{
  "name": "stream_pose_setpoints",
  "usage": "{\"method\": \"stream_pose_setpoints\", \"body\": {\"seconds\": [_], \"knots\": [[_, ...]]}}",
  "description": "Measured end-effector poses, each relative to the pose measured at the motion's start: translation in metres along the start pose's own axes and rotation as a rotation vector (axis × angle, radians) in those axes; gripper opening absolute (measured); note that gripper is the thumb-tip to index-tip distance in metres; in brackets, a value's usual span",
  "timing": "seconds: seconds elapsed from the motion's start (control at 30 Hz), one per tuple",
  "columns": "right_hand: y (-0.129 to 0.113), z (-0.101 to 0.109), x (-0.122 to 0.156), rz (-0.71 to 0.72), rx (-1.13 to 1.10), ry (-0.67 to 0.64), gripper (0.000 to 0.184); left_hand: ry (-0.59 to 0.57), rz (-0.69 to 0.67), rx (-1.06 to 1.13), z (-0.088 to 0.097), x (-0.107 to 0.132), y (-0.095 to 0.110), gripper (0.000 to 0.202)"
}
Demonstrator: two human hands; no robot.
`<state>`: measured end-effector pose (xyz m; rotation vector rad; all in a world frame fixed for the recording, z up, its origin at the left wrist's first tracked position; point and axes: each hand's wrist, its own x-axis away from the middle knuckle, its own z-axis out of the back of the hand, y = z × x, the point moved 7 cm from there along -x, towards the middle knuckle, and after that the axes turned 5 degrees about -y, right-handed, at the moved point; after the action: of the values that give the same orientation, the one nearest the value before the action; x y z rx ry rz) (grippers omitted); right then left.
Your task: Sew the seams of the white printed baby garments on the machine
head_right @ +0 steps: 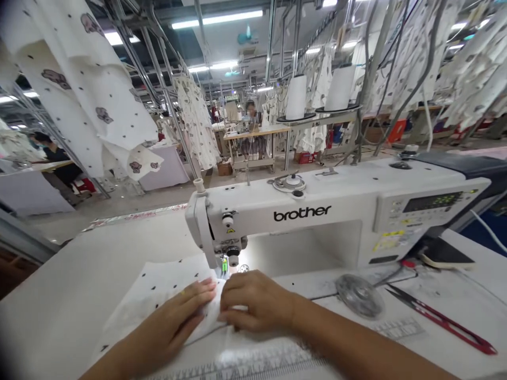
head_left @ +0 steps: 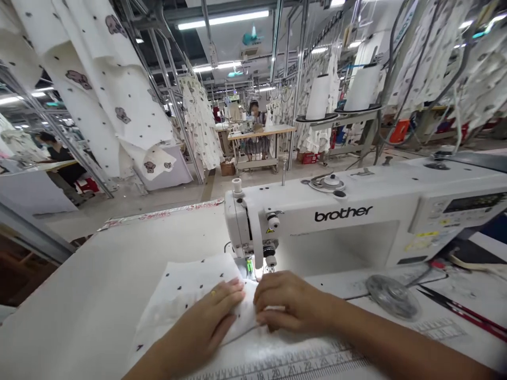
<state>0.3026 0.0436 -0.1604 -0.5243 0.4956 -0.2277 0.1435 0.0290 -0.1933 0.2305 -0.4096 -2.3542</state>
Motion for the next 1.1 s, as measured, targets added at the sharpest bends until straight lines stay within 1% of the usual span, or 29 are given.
{"method": "stream_pose_setpoints", "body": {"seconds": [0.07,0.17,0.27,0.37,0.5,0.63,0.73,0.97,1.1], "knots": [[0.002,0.003,0.0,-0.012,0.125,-0.019,0.026,0.006,-0.028,-0.007,-0.001,0.0,0.008,0.052],[0.005,-0.001,0.002,-0.032,0.273,-0.092,0.028,0.011,-0.031,-0.019,-0.001,-0.005,0.006,0.05],[0.007,-0.007,0.004,-0.029,0.372,-0.17,0.028,-0.021,-0.066,-0.032,-0.001,-0.011,0.005,0.048],[0.009,-0.005,0.004,-0.026,0.444,-0.184,0.029,-0.034,-0.098,-0.037,0.0,-0.02,0.005,0.046],[0.015,0.001,0.005,-0.053,0.509,-0.18,0.027,-0.006,-0.129,-0.06,0.003,-0.031,0.001,0.045],[0.019,0.003,0.005,-0.083,0.51,-0.175,0.026,0.023,-0.169,-0.087,0.006,-0.038,-0.006,0.045],[0.021,0.002,0.005,-0.099,0.489,-0.185,0.025,0.013,-0.199,-0.097,0.008,-0.041,-0.009,0.046],[0.023,0.004,0.006,-0.134,0.45,-0.18,0.026,0.014,-0.223,-0.099,0.013,-0.044,-0.008,0.05],[0.025,0.003,0.008,-0.142,0.443,-0.18,0.026,0.017,-0.232,-0.089,0.014,-0.047,-0.011,0.048]]}}
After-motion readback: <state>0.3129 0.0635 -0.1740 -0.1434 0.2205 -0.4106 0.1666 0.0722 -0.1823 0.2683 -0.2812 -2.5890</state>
